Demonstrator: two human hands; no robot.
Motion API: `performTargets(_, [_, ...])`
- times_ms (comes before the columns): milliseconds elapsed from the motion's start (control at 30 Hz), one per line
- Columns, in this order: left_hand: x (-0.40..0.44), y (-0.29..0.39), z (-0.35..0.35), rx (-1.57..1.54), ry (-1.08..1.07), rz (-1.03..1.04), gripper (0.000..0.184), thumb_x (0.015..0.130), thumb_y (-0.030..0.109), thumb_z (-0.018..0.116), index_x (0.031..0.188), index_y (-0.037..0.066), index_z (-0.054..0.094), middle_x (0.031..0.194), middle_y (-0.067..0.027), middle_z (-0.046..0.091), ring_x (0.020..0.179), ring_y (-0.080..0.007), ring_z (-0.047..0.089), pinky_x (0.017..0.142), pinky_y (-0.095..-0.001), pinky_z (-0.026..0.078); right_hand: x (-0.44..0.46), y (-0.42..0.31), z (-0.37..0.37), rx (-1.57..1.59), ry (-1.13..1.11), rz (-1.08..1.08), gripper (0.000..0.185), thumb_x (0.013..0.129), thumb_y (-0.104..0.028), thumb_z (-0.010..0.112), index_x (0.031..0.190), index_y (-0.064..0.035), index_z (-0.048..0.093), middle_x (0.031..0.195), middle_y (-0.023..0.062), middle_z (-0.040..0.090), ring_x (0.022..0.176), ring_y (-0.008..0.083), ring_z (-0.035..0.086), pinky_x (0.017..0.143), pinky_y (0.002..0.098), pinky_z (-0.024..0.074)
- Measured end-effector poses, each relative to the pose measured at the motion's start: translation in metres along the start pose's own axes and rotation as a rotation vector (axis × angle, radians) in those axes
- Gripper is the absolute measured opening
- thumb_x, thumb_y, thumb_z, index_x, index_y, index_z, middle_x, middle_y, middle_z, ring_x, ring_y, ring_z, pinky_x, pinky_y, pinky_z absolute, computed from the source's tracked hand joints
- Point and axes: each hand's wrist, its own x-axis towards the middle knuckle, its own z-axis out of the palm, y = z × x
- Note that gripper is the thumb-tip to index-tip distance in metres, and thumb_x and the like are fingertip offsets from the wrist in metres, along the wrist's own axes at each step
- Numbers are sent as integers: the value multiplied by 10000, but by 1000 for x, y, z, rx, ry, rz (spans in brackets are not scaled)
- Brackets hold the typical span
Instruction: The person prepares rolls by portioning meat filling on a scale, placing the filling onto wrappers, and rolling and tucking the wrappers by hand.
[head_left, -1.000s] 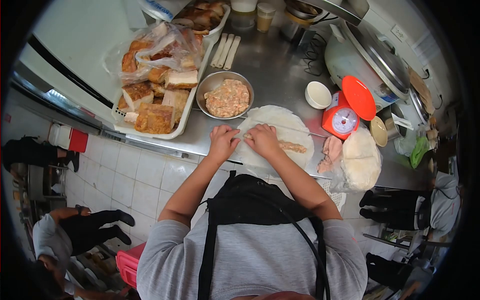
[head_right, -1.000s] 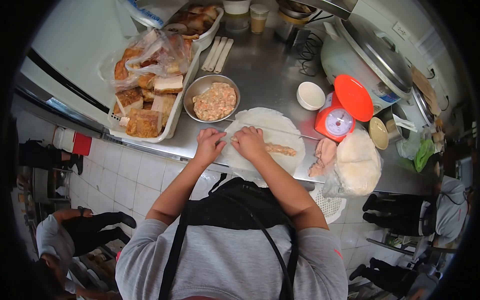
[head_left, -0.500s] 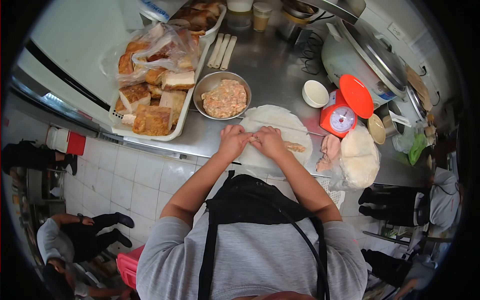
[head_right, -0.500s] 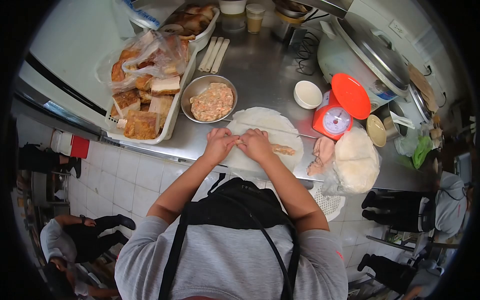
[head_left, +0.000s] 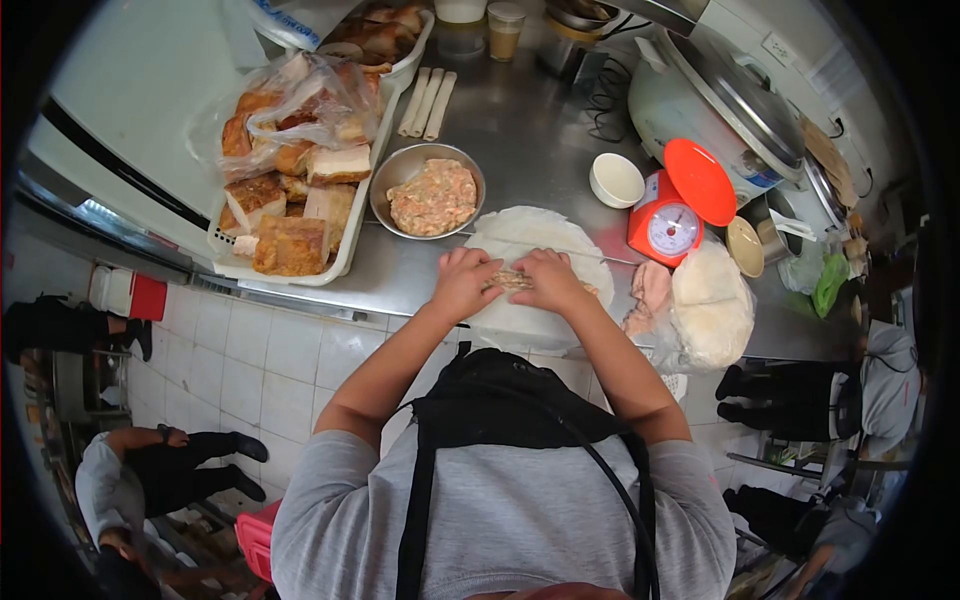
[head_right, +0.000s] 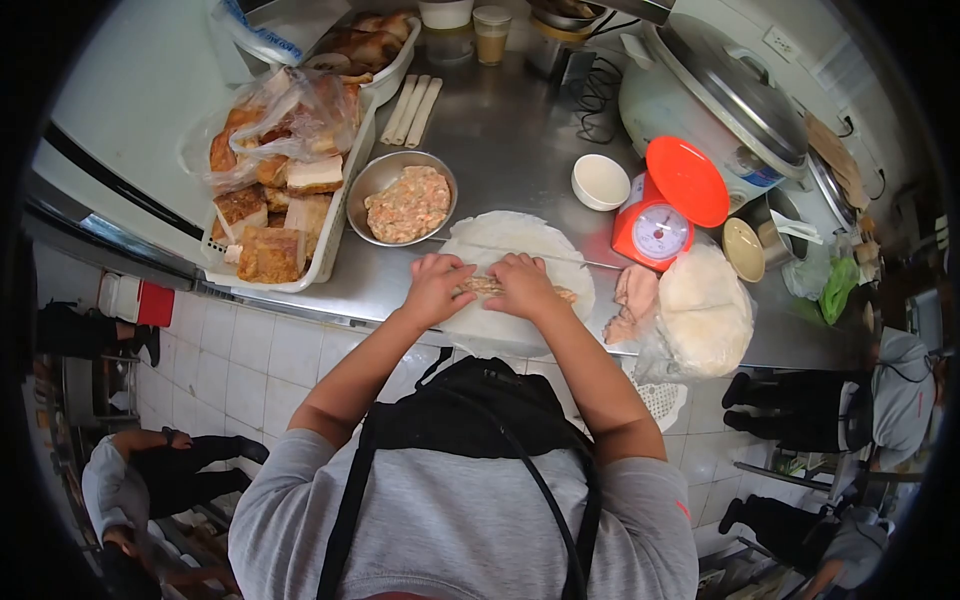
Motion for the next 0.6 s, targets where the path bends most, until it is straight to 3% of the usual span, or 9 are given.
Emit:
performTargets(200, [8,4,13,48,-76,20,282,634,233,723,910,192,682,887,26,538,920,-188,457,818,-388,297,0,14,11,29,-17,-5,304,643,-283,718,908,-152,653,937,26,578,992,224,493,850,385,336])
performTargets(300, [11,9,9,35,-30,44,233,636,236,719,863,195,686,864,40,540,904,-179,461,806,-383,297,-12,14,0,42,144,-32,188,684,-248,679,855,-170,667,865,7,588,951,216,507,836,384,338])
performTargets(600, [12,3,8,70,-86,32,206,628,253,719,820,187,683,856,44,556,898,-179,465,805,-381,297,-28,37,-2,-52,129,-41,222,649,-284,691,847,-186,672,858,-4,578,909,208,506,814,383,336])
